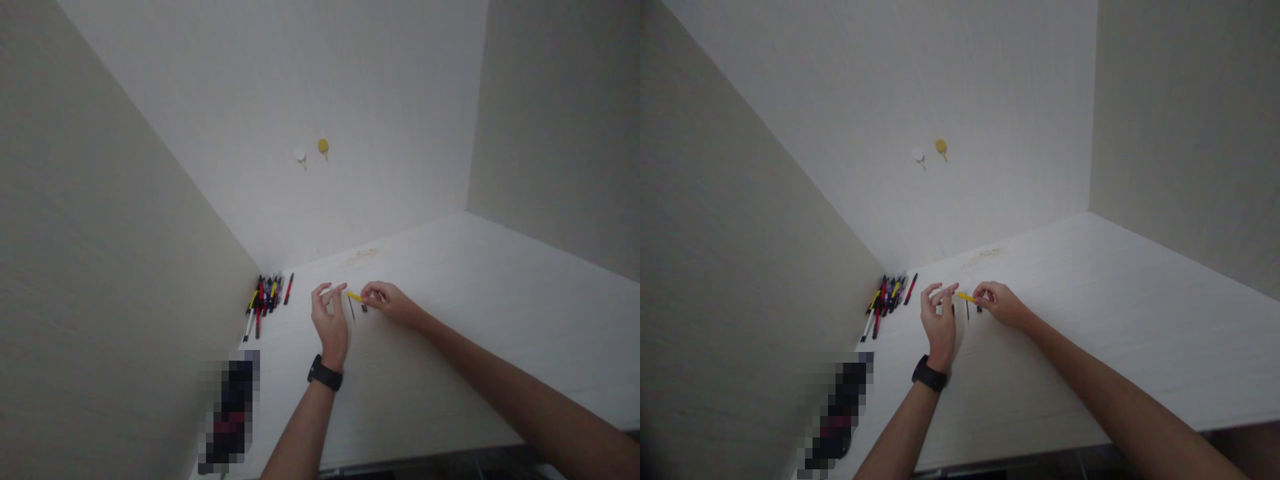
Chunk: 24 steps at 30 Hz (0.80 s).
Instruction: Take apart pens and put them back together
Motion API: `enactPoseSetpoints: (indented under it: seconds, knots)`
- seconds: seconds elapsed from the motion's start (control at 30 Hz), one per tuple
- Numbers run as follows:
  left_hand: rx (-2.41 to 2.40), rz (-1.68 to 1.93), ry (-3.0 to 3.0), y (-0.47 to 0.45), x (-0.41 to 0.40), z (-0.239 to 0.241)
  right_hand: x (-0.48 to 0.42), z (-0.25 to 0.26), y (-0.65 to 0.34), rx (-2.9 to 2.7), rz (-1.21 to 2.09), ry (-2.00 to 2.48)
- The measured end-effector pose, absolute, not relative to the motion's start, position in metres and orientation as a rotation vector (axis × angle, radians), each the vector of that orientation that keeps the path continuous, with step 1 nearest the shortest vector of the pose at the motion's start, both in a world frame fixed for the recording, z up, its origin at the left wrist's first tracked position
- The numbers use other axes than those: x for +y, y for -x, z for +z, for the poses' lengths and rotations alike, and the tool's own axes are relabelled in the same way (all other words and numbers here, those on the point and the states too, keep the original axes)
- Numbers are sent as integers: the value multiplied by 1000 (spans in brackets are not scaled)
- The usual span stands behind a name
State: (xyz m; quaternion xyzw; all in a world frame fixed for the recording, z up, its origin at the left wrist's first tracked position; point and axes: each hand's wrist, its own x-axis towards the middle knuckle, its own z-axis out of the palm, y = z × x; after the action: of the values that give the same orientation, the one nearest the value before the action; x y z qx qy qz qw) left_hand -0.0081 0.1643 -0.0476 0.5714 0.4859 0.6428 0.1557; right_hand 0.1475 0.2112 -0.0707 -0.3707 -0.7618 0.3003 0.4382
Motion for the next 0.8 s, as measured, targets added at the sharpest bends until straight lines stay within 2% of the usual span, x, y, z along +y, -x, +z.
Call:
enactPoseSetpoints:
  seconds: [0.8]
  knots:
    - [1496, 1658, -1893, 10, 167, -52, 211, -70, -145, -1820, 811, 938]
